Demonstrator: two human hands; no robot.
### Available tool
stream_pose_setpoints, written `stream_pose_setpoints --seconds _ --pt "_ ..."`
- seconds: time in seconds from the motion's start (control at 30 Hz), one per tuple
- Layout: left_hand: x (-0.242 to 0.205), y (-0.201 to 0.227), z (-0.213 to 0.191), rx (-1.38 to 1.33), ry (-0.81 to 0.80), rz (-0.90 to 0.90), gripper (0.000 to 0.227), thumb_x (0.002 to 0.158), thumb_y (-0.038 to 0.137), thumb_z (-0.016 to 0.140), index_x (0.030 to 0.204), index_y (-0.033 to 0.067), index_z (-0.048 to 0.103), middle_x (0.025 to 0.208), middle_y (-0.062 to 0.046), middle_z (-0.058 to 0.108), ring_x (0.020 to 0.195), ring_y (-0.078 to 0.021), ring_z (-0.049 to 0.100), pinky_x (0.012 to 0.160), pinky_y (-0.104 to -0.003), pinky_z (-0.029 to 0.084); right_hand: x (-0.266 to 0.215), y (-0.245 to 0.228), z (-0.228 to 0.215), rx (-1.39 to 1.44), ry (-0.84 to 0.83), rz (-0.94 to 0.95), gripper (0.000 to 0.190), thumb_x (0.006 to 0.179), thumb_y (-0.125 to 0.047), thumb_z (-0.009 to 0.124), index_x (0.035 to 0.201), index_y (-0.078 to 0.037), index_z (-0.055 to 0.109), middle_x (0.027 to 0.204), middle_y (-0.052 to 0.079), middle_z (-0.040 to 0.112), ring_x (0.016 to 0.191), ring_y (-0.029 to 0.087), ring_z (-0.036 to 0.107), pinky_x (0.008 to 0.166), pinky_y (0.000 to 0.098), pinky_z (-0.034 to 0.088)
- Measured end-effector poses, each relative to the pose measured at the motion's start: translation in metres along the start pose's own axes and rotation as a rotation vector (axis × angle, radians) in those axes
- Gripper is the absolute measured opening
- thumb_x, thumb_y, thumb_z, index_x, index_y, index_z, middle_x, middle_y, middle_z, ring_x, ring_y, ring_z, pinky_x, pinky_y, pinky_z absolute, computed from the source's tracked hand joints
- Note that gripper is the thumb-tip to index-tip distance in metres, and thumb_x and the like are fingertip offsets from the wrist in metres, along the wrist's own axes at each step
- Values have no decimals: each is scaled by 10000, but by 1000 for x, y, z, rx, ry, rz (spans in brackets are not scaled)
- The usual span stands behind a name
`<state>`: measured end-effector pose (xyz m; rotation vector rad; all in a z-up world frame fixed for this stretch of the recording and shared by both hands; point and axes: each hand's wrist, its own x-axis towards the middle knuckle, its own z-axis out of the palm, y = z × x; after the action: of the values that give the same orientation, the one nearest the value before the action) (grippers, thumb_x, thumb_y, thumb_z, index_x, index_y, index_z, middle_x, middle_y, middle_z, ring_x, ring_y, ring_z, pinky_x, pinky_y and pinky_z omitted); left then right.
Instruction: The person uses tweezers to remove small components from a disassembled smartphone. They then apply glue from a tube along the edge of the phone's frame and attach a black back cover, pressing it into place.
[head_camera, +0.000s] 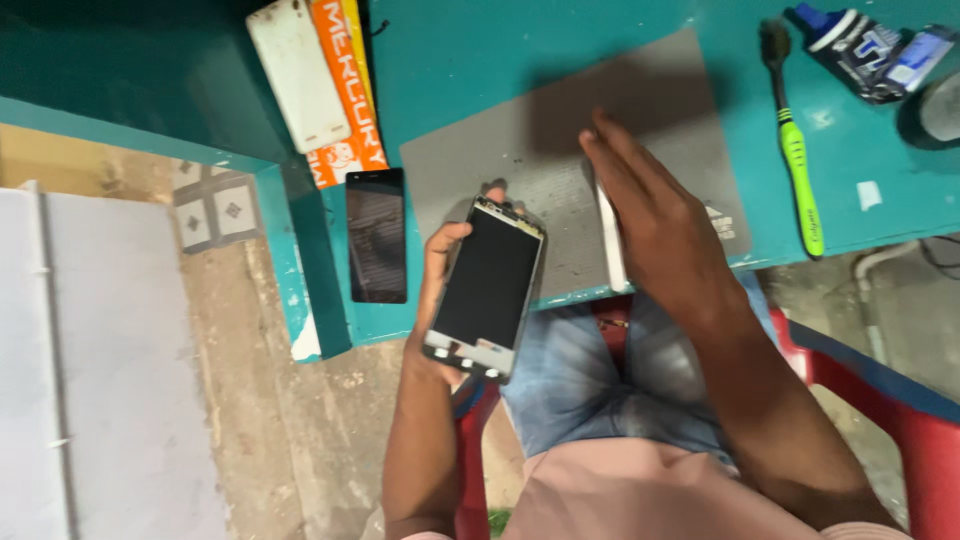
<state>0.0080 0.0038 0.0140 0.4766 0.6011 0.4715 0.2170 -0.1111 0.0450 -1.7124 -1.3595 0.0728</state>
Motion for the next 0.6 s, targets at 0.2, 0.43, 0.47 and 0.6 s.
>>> stream_pose_setpoints --seconds 0.2,0.43,0.47,0.6 --pt "15 -9 -31 -1 -320 196 407 1036 74 665 1390 111 469 1617 -214 450 1457 -308 500 1244 -426 454 -5 21 -21 -286 124 14 314 968 89 687 1264 -13 660 1290 99 648 1199 306 641 1109 484 462" --pt "-14 -4 -3 98 -219 136 705 832 238 866 1350 97 410 1678 -255 288 1457 -416 408 1173 -531 405 -26 53 -42 -694 273 173 244 920 -18 781 1152 13 713 1120 183 618 1079 365 547 916 494 395" --pt "-16 0 2 114 -160 93 873 714 299 942 1341 78 376 1664 -276 286 1436 -433 402 1151 -542 388 -25 54 -40 -675 262 209 201 927 5 795 1119 0 735 1080 179 621 1036 364 558 897 502 413" --pt "-25 12 -1 223 -557 226 1513 397 505 1055 1601 65 250 1708 -298 265 1542 -377 403 1260 -433 337 -26 25 -42 -383 321 191 214 968 106 678 1161 14 689 1137 133 603 1067 261 611 927 374 514"
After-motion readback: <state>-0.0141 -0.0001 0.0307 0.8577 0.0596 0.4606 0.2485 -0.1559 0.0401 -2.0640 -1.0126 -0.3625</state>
